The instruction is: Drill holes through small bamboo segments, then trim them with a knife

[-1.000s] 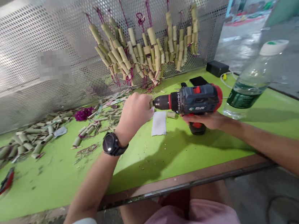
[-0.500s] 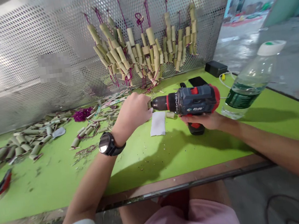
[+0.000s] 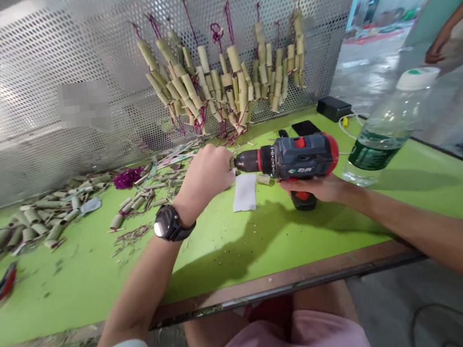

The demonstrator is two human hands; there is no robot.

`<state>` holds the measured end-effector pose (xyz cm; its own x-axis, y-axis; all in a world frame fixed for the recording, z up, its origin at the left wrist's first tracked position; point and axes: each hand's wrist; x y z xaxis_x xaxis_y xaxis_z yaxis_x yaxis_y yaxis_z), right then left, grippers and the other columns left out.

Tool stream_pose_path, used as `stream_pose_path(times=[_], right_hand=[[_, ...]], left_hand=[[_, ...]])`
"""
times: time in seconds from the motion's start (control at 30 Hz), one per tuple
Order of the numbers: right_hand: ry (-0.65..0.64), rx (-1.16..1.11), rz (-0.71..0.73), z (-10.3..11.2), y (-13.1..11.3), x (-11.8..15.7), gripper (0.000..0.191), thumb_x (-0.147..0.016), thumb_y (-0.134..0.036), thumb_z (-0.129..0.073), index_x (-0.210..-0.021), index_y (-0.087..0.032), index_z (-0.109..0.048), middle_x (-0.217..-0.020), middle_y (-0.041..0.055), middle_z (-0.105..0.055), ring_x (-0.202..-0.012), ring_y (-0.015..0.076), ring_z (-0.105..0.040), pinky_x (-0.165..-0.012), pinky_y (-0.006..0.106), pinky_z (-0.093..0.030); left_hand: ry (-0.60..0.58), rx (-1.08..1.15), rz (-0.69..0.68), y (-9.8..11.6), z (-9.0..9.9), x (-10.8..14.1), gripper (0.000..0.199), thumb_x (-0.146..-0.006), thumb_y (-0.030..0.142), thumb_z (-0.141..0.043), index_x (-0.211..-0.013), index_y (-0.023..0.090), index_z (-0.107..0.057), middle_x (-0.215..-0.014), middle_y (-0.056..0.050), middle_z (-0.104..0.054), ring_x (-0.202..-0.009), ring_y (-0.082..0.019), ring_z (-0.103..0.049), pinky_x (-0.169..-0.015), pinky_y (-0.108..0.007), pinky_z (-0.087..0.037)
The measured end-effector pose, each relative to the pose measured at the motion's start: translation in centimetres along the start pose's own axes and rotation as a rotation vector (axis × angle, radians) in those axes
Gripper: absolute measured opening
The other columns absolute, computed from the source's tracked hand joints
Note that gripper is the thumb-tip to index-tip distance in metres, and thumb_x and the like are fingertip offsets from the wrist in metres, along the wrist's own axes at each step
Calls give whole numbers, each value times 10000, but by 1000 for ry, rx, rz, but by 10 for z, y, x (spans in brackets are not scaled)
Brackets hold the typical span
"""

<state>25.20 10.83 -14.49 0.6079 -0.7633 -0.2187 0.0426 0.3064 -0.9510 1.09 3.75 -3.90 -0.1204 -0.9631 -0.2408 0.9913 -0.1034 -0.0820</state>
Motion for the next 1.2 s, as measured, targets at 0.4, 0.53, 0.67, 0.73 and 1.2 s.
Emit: stream_pose_path(times=[0.4,0.53,0.67,0.73,1.2], right_hand=[[-35,-5,-11,3,-4,0,464,-724,-673,-868,-763,-233,-727,-650,6,-689,-599,174,-614,-603,328,-566],[-28,-13,18,3,-8,0,454,-720,-656,-883,-719,-239,-703,-629,2,-664,-611,179,-612,-620,335,-572],[-64,-8,18,3,-11,0,408,-731,-604,-897,-744,-241,-710,-648,4,-671,-617,182,-616,-619,338,-563],[-80,-13,23,3,-11,0,390,-737,-587,-897,-766,-243,-716,-663,2,-677,-628,183,-622,-628,340,-564],[8,-54,102,6,-3,2,438,-783,-678,-828,-811,-250,-740,-649,11,-687,-628,206,-631,-676,389,-590]], left_hand=[[107,-27,62,4,-10,2,235,-746,23,-529,-782,155,-720,-637,-62,-590,-606,-185,-487,-604,-327,-364],[135,-49,73,6,-14,0,226,-752,24,-525,-802,163,-697,-663,-58,-617,-589,-172,-455,-577,-325,-307],[210,-49,78,4,-23,2,193,-782,42,-543,-834,174,-675,-702,-55,-644,-603,-168,-466,-570,-316,-282],[250,-40,88,3,-28,3,170,-798,51,-559,-840,177,-666,-723,-57,-654,-617,-170,-477,-577,-316,-280],[373,94,-53,-39,-28,-6,219,-932,138,-517,-725,205,-550,-658,-13,-573,-608,-152,-445,-611,-301,-320]])
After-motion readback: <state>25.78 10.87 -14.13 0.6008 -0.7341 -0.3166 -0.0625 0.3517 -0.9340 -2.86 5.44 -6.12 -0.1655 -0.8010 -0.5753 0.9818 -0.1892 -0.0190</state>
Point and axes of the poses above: each hand's wrist, its own x-axis away from the middle knuckle, its own z-axis out of the back of the hand, y = z × x
